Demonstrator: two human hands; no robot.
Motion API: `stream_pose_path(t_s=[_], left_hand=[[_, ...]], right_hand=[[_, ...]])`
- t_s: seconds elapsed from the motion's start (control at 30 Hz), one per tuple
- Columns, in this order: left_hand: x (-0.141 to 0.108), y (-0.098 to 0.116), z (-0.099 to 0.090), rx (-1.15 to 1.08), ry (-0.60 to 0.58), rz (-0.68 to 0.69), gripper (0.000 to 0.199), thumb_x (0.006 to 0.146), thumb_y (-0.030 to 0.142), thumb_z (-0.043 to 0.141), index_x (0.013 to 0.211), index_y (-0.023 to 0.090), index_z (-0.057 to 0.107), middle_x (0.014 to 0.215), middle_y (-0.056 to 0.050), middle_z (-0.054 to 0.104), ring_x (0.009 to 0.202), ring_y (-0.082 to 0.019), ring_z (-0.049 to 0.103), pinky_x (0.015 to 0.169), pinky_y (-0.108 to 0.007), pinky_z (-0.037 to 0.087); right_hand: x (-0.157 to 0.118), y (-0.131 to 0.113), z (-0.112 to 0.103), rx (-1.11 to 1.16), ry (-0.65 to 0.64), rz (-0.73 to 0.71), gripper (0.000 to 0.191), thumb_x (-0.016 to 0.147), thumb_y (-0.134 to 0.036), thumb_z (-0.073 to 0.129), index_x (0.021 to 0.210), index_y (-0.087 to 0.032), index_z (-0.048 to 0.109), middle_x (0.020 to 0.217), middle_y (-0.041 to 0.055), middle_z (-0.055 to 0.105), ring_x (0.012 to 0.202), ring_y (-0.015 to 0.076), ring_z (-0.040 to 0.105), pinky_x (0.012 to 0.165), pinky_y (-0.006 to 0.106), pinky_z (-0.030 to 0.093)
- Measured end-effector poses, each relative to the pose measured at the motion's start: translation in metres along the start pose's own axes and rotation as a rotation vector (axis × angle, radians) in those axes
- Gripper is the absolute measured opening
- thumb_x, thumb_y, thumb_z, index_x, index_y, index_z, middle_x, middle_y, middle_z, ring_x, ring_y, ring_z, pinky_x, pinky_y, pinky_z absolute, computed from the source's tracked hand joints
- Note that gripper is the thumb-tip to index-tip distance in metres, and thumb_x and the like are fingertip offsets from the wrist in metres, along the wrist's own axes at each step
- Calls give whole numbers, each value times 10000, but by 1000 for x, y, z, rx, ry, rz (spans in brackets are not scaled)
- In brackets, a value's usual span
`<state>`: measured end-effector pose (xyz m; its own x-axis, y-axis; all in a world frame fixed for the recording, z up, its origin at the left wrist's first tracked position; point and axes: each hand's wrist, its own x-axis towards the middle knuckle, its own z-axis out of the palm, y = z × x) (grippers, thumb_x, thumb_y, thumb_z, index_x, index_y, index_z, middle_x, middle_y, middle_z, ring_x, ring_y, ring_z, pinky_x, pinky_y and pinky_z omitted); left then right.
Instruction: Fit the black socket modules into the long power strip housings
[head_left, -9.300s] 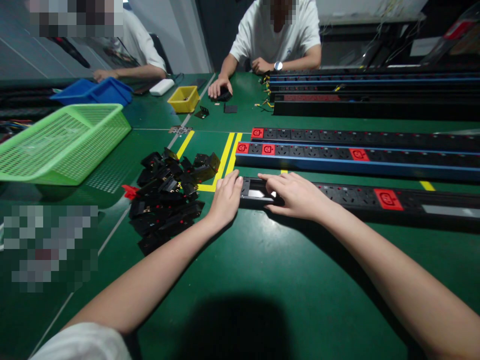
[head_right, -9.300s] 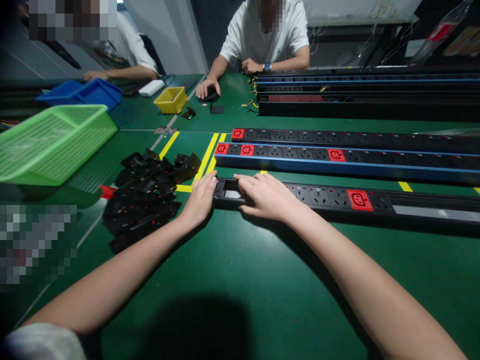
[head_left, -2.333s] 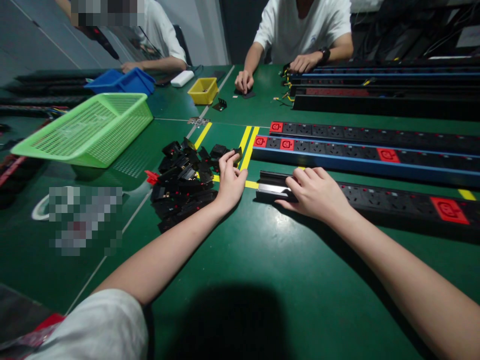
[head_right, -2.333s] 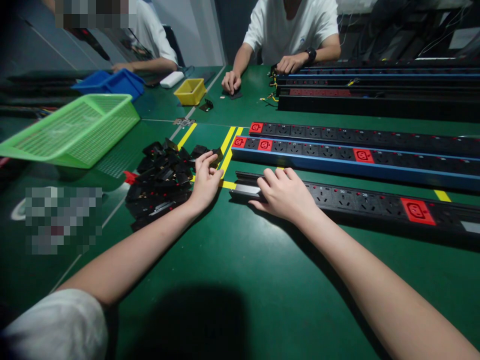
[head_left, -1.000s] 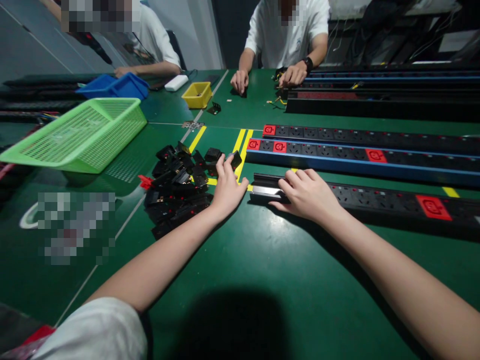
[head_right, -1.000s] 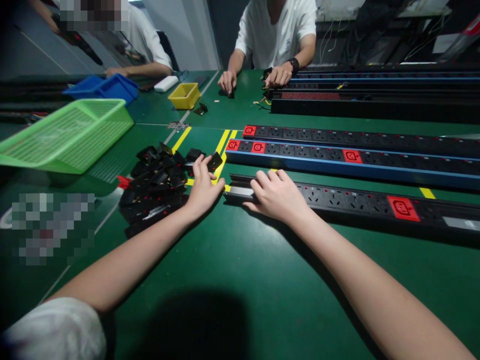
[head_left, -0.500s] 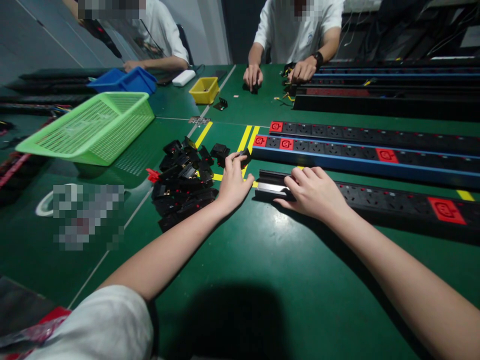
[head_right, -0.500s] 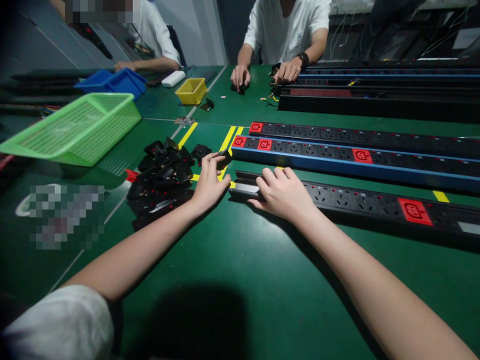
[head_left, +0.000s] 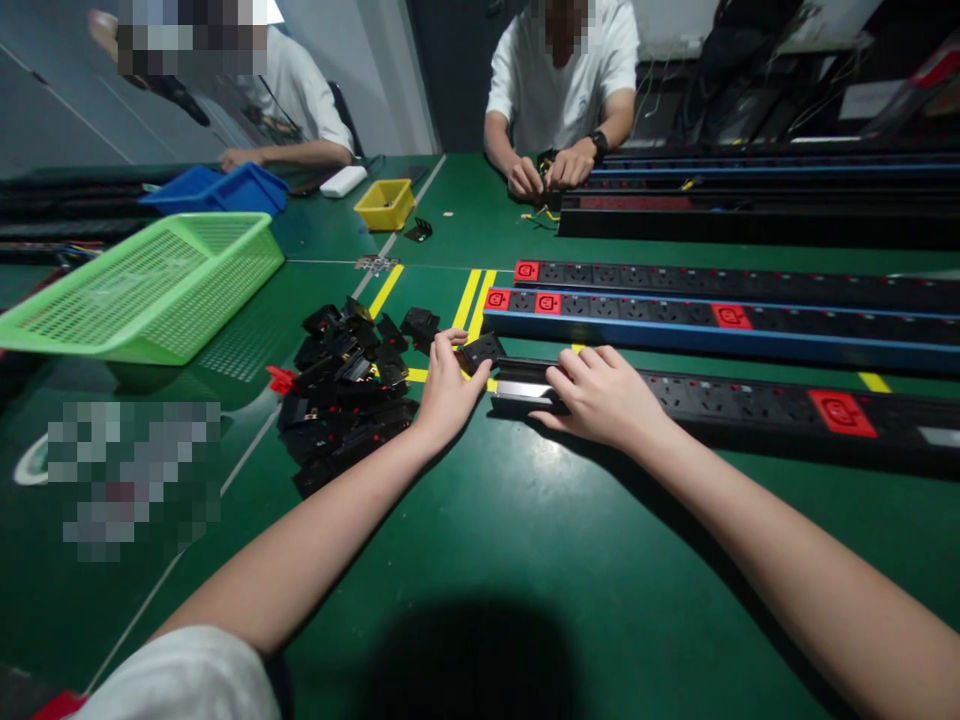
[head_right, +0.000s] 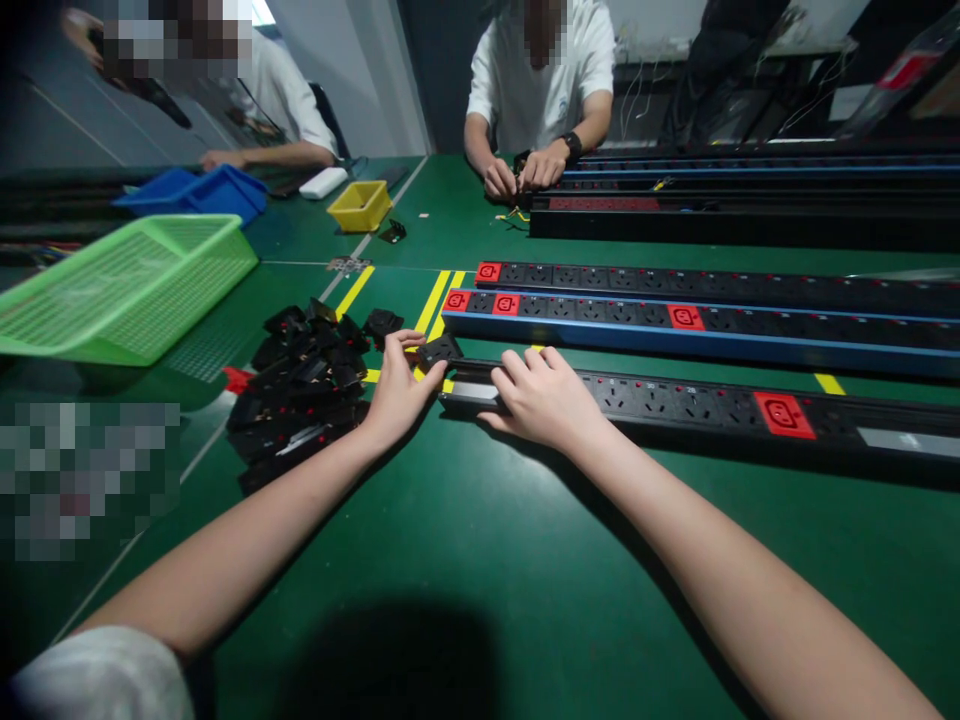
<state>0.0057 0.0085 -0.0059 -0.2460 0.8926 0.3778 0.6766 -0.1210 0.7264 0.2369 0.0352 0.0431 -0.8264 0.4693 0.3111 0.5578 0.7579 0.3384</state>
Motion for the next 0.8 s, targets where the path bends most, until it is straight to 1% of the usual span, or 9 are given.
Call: stream_pose_path(t_s=[0.07,0.13,0.27,0.33,0.43,0.53,0.6,0.7,0.8], left_hand=[[-1,0,1,32,-12,-47,458,806,299,678,1163,218,402,1207,-113,522,1175,-261,522,1010,-459,433],[-2,1,1,76,-41,-81,459,799,333,692,1144,217,414,1187,-120,546,1180,-290,516,1003,-491,430],[-2,0,0,78,-46,-92,446,786,352,712,1113,227,434,1150,-112,581,1159,-301,529,971,-493,445],[-1,-2,1,28,-24,-101,462,774,359,729,1105,231,433,1115,-93,590,1116,-280,561,953,-476,459],[1,-8,3,-119,14,-123,509,761,383,747,1113,232,412,1097,-69,583,1046,-231,610,932,-431,487],[4,-12,5,-311,60,-155,533,761,385,749,1123,237,387,1156,-66,549,967,-178,648,888,-380,527],[5,-11,6,-413,100,-169,518,769,355,743,1119,240,380,1185,-68,529,933,-150,659,870,-353,545],[5,-9,5,-472,151,-150,471,782,309,730,1101,245,389,1190,-65,534,986,-142,656,890,-329,549],[6,-7,4,-465,143,-105,383,837,321,675,1095,245,402,1190,-71,572,1103,-164,633,927,-328,540]], right_hand=[[0,0,0,8,-1,-1,468,916,-592,474,923,-150,629,945,120,597,844,254,480,738,370,247],[0,0,0,9,-3,-2,465,917,-588,473,922,-149,629,947,121,598,846,255,483,736,369,248],[0,0,-1,6,-7,1,461,923,-583,465,930,-150,625,951,120,598,849,258,490,739,371,250],[0,0,-1,13,-7,2,461,924,-581,465,927,-149,627,950,122,601,850,257,490,741,371,248],[0,0,-1,16,-9,-1,460,925,-580,464,917,-150,628,943,121,605,844,254,489,737,370,245],[0,0,-2,5,-11,-2,457,926,-582,460,918,-154,623,941,115,601,843,255,489,735,371,244],[0,1,-2,0,-8,0,454,928,-582,458,916,-157,619,942,112,599,841,256,490,735,371,244],[0,1,-2,6,-6,-3,447,922,-577,473,919,-156,622,942,113,601,836,253,489,734,369,243],[0,1,-2,13,-2,-3,451,919,-576,477,922,-152,628,941,117,605,836,254,488,735,369,242]])
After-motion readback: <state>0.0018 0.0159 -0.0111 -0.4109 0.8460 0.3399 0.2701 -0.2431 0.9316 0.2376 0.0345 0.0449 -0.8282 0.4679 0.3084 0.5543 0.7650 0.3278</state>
